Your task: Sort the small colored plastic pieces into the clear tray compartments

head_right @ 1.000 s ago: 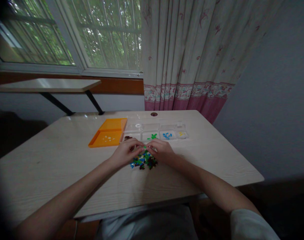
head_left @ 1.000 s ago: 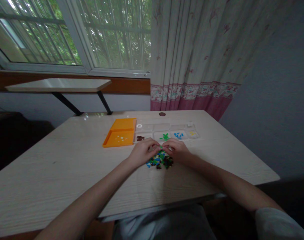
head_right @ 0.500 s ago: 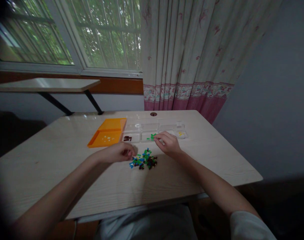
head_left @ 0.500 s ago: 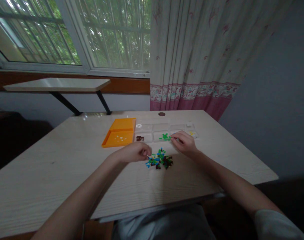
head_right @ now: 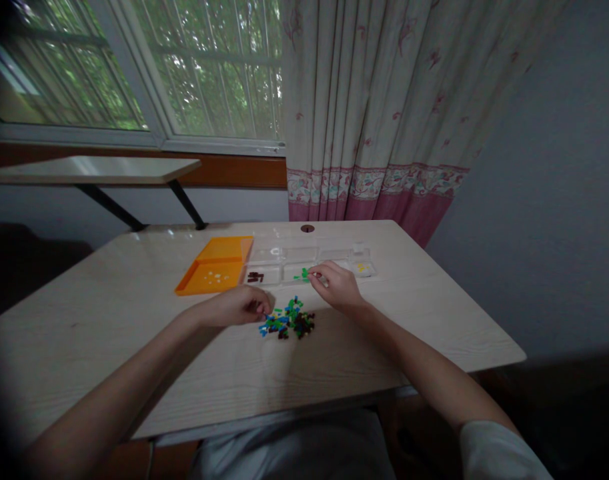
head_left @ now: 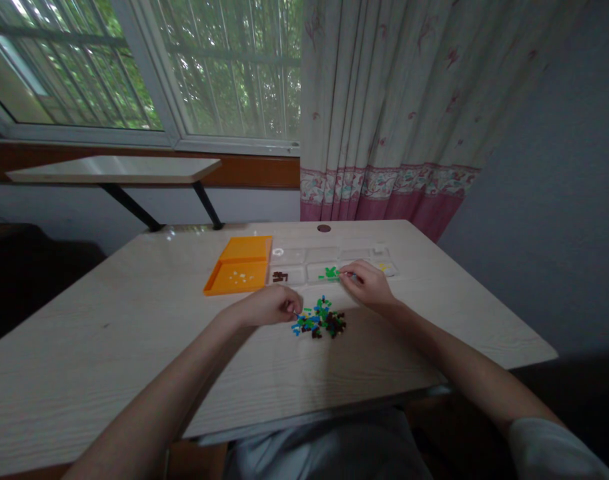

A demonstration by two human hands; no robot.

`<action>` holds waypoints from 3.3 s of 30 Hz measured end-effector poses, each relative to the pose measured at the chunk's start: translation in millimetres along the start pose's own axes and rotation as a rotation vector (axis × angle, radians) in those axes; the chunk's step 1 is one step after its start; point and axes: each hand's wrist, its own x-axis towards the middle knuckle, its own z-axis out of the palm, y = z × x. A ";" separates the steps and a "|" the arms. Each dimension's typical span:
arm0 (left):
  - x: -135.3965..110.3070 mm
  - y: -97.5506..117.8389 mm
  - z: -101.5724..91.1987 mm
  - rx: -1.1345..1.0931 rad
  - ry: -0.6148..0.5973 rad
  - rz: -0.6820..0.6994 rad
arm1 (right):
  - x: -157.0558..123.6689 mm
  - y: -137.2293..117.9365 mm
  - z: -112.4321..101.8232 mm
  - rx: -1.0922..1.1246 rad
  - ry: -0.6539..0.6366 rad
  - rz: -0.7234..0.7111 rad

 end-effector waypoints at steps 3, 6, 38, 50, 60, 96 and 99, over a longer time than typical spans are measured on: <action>-0.6 0.3 0.7 -0.002 0.004 0.011 | 1.7 5.8 5.3 -0.067 -0.075 0.114; -1.1 1.7 0.6 0.005 0.002 0.019 | 3.6 14.7 10.3 -0.101 -0.108 0.180; 14.2 26.7 14.8 -0.135 0.373 -0.019 | -12.6 -25.9 25.3 0.042 -0.163 -0.165; 7.3 13.3 6.3 0.004 0.231 0.015 | -6.4 -13.1 16.3 0.059 0.017 -0.114; 6.0 5.1 6.9 0.124 0.150 0.032 | -2.1 -2.7 0.4 0.068 0.095 -0.119; 7.8 12.5 13.6 0.083 0.255 0.009 | -2.8 19.6 -8.4 -0.157 -0.318 0.000; 12.9 14.9 18.0 -0.064 0.338 -0.023 | -4.8 -2.6 6.2 -0.105 -0.312 -0.130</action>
